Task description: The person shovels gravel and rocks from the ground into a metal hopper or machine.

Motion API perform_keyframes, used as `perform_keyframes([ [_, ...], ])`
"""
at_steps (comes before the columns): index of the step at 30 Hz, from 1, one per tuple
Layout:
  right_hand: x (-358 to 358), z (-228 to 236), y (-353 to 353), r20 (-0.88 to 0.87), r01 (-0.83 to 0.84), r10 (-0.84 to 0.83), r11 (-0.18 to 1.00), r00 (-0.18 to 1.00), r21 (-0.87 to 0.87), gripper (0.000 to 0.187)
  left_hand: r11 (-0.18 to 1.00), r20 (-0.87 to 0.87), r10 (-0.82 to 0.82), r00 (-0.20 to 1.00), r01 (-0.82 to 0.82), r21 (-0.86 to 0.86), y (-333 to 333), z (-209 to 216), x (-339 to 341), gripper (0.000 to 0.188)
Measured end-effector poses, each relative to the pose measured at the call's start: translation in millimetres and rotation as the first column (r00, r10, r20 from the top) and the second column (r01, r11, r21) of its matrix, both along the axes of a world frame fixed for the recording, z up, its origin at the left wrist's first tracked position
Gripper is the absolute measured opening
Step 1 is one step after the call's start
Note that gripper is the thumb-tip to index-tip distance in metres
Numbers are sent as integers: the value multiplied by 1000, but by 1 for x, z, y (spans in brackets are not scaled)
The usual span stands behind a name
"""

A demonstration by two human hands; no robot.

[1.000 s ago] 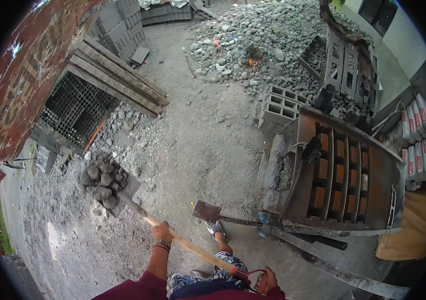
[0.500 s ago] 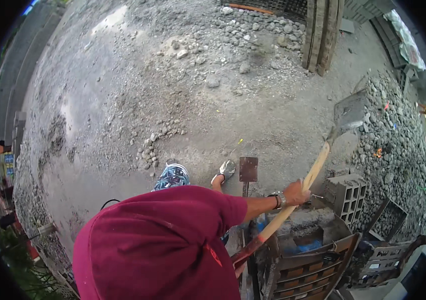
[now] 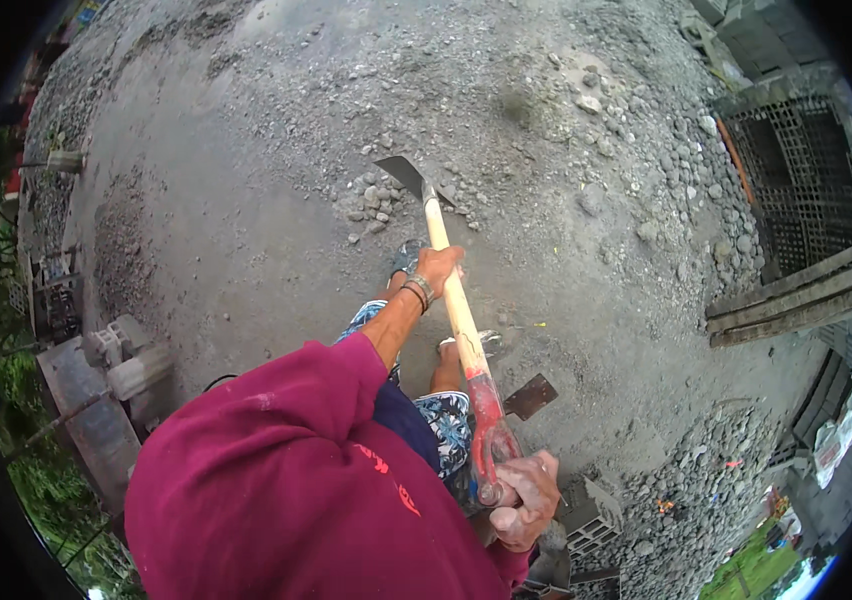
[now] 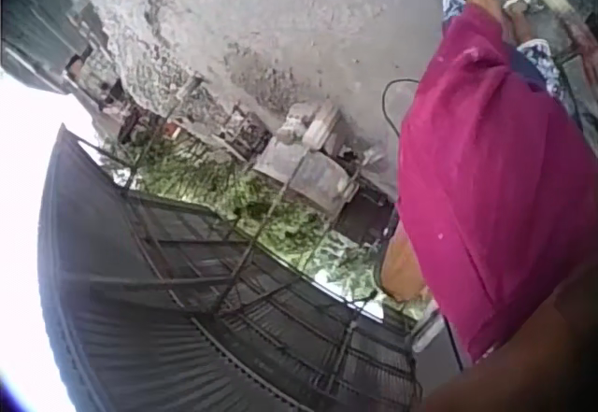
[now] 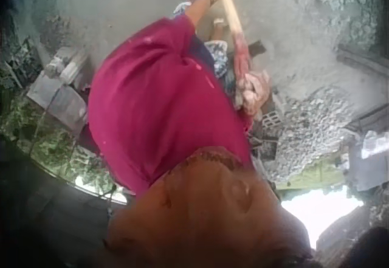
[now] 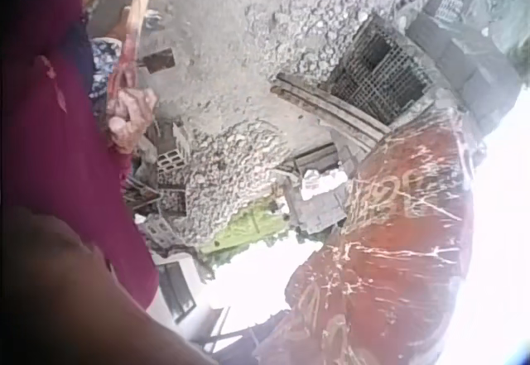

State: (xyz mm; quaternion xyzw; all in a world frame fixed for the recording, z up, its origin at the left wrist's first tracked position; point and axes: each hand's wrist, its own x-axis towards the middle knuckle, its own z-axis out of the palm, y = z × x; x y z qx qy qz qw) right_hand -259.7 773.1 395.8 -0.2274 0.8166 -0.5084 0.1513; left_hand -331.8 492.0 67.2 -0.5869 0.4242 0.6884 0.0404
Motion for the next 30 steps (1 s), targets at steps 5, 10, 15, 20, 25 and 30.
perform_keyframes([
  [5,-28,-53,-146,201,612,-613,787,764,73,40,887,-238,431,870,-360,290,-151,2,-14,22],
  [10,-56,-92,-253,991,759,-70,650,112,-40,44,843,-187,506,842,-437,314,-237,-41,-34,22],
  [15,-14,-99,-287,977,753,-211,643,-1,140,37,985,-1,174,985,-174,9,-239,-83,5,36],
  [20,11,-49,-204,979,781,-206,610,-4,131,30,949,73,167,983,-180,257,-131,-43,46,30],
  [25,22,-44,-170,977,786,-173,619,124,10,37,927,70,308,949,-315,201,-100,-4,66,30],
  [30,12,-118,-203,978,698,-30,705,205,-125,31,989,90,148,985,-147,-19,-176,-49,88,35],
])
